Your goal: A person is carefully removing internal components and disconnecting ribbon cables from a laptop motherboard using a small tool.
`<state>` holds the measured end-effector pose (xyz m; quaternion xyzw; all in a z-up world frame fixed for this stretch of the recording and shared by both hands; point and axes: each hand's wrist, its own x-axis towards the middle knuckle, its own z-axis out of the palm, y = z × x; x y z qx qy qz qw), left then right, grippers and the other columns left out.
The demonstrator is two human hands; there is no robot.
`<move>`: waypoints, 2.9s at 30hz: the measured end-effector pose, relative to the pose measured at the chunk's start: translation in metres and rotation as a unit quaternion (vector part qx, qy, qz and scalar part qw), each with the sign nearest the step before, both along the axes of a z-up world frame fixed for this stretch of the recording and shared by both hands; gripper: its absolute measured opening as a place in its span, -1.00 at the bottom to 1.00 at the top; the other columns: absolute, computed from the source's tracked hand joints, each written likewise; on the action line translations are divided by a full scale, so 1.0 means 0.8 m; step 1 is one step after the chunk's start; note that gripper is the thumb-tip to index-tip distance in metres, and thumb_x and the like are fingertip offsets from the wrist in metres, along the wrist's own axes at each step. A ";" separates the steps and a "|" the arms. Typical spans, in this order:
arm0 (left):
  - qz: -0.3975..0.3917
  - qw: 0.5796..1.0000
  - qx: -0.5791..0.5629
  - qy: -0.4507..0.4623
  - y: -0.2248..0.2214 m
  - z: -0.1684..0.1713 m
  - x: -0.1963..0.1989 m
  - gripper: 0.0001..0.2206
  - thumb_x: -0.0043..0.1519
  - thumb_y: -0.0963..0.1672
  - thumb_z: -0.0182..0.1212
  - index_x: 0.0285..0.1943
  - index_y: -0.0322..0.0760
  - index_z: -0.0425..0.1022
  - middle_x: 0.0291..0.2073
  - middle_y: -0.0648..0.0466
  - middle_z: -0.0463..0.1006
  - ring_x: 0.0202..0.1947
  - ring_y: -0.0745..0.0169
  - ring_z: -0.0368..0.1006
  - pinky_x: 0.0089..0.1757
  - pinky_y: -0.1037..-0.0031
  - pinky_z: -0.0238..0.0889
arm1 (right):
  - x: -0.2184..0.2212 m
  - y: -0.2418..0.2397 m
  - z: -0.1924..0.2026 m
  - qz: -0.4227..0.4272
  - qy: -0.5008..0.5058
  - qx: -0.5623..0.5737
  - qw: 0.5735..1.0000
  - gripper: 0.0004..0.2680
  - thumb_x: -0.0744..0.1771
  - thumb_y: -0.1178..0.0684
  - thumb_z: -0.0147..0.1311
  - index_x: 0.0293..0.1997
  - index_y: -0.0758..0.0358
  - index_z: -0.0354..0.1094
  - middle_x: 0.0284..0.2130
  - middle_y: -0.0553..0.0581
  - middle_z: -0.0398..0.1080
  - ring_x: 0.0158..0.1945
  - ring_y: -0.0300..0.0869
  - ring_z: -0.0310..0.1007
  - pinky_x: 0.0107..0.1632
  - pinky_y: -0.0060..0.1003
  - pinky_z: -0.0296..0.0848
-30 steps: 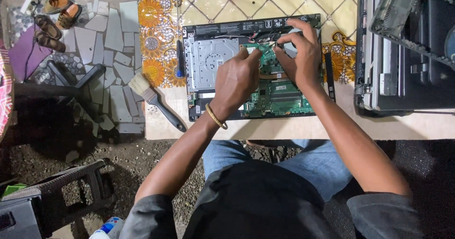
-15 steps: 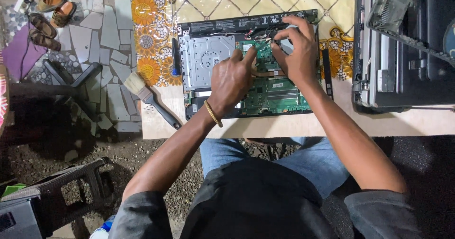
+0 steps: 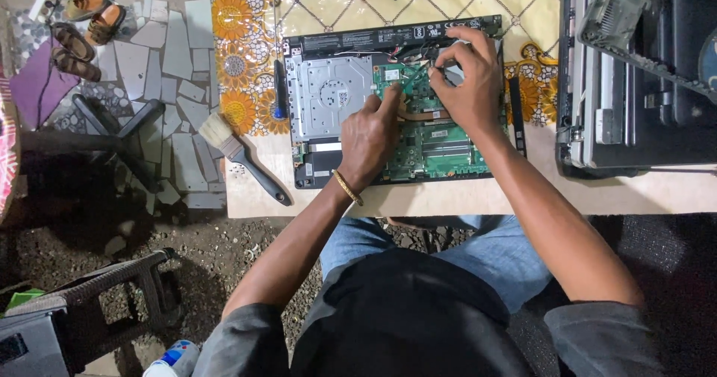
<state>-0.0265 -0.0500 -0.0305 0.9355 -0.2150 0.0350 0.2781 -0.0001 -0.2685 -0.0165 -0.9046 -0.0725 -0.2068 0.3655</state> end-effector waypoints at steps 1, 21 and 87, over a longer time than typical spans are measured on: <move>0.000 1.000 -0.001 0.000 -0.002 0.001 -0.002 -0.60 0.43 -0.26 0.12 0.42 -0.11 0.22 -0.39 -0.02 0.41 -0.71 0.04 0.26 -0.65 0.19 0.12 | -0.001 -0.002 0.000 0.000 0.000 -0.001 1.000 -0.89 0.39 0.22 0.37 -0.17 0.20 0.47 0.24 0.20 0.42 0.33 0.14 0.42 0.32 0.19 0.46; 0.007 0.997 -0.074 -0.019 0.026 0.038 0.012 -0.79 0.41 -0.25 0.16 0.17 -0.13 0.51 -0.44 0.08 0.49 -0.63 0.21 0.30 -0.62 0.39 0.16 | 0.003 -0.002 -0.010 0.027 -0.003 -0.016 1.000 -0.94 0.41 0.24 0.39 -0.03 0.31 0.70 0.29 0.27 0.47 0.35 0.12 0.38 0.30 0.13 0.49; -0.071 0.981 -0.175 0.044 0.079 0.042 0.009 -0.81 0.43 -0.21 0.22 0.18 -0.17 0.63 -0.43 -0.03 0.60 -0.55 -0.02 0.56 -0.45 0.26 0.44 | -0.054 0.046 0.015 0.009 0.065 -0.011 0.998 -0.91 0.44 0.28 0.30 0.07 0.37 0.60 0.30 0.28 0.38 0.28 0.25 0.48 0.24 0.27 0.52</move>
